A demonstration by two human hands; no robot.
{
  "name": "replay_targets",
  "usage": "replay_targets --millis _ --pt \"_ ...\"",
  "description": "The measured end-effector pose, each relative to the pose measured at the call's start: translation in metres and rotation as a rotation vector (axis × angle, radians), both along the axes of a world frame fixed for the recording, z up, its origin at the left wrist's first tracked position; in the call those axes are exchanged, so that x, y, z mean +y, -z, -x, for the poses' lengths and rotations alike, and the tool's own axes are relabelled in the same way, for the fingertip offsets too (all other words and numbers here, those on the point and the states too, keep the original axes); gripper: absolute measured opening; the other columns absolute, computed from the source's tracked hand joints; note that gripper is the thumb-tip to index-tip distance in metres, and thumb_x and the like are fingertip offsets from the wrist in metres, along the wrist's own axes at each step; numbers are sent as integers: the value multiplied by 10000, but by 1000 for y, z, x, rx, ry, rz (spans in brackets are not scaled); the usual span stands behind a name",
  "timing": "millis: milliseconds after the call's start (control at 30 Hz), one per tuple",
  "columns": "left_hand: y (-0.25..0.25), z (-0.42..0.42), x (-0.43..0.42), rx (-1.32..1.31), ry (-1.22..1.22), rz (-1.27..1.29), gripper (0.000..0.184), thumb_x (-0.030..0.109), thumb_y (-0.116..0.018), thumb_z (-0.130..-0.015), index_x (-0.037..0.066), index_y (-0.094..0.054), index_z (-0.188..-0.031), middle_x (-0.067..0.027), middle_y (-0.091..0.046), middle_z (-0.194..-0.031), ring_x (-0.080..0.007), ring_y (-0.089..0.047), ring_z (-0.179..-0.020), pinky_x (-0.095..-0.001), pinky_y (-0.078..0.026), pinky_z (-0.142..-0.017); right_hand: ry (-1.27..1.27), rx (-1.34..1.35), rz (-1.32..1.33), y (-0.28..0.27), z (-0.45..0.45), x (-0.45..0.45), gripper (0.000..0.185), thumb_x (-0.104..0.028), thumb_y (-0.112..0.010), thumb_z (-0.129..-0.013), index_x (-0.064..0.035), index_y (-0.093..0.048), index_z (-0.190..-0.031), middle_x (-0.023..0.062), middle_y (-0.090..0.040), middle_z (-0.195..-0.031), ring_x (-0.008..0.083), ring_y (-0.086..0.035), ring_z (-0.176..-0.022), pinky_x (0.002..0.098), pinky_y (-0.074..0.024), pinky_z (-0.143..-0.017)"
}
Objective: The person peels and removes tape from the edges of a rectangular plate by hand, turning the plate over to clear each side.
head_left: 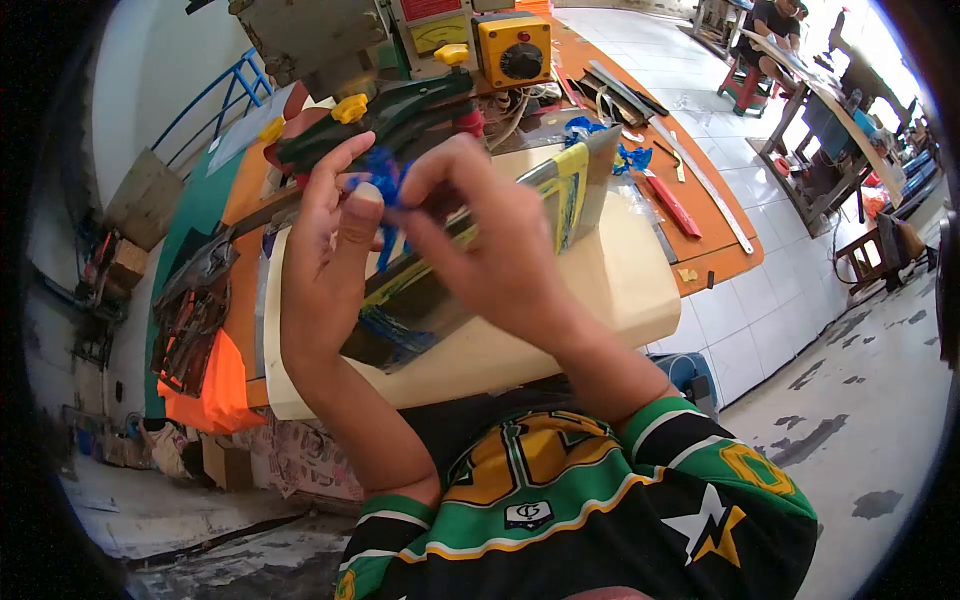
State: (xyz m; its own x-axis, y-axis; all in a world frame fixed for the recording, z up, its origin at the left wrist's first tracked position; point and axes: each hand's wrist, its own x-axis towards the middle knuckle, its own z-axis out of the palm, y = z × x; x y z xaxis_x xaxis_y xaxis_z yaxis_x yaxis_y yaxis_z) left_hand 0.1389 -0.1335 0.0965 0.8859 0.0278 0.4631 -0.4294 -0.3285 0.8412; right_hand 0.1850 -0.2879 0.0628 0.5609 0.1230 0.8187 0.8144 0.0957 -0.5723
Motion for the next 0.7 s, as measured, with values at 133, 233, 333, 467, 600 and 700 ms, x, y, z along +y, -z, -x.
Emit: replay_targets --millis 133,233,333,467,600,700 --pt "7 -14 13 40 39 -90 666 530 -692 -964 39 -578 -1401 -57 -649 -1066 -113 -602 -1002 -258 -500 -872 194 -39 -139 -7 -31 -47 177 -61 -761 -924 -38 -631 -1042 55 -691 -917 119 -698 -811 283 -561 -718" --pt "9 -17 13 113 45 -122 589 456 -753 -941 29 -630 -1329 -59 -671 -1059 -115 -633 -964 -272 -523 -842 310 27 -191 -19 -62 -99 145 -76 -738 -956 -25 -660 -1067 60 -731 -885 97 -696 -782 250 -575 -696" --pt "7 -14 8 145 32 -173 533 403 -775 -936 15 -657 -1281 -53 -689 -1028 -112 -649 -924 -279 -537 -821 457 114 -151 -11 -111 -142 187 -173 -694 -1005 -8 -708 -1092 72 -744 -849 83 -683 -760 234 -552 -659" --pt "4 -10 2 173 31 -167 477 326 -781 -943 1 -653 -1267 -52 -706 -984 -106 -660 -905 -269 -541 -814 702 182 134 25 -193 -185 266 -251 -665 -1001 -13 -761 -1071 125 -778 -906 192 -716 -763 338 -556 -735" --pt "7 -10 1 185 31 -138 428 275 -775 -953 -4 -654 -1253 -47 -706 -966 -94 -661 -889 -254 -541 -812 632 265 365 61 -242 -197 272 -251 -666 -969 -25 -775 -1077 145 -785 -1011 272 -750 -945 388 -552 -851" --pt "8 -10 2 176 19 -162 430 283 -774 -954 -5 -656 -1251 -44 -700 -963 -91 -653 -883 -246 -534 -808 610 250 381 87 -255 -196 242 -233 -724 -925 -16 -769 -1022 153 -774 -958 276 -740 -908 389 -551 -831"
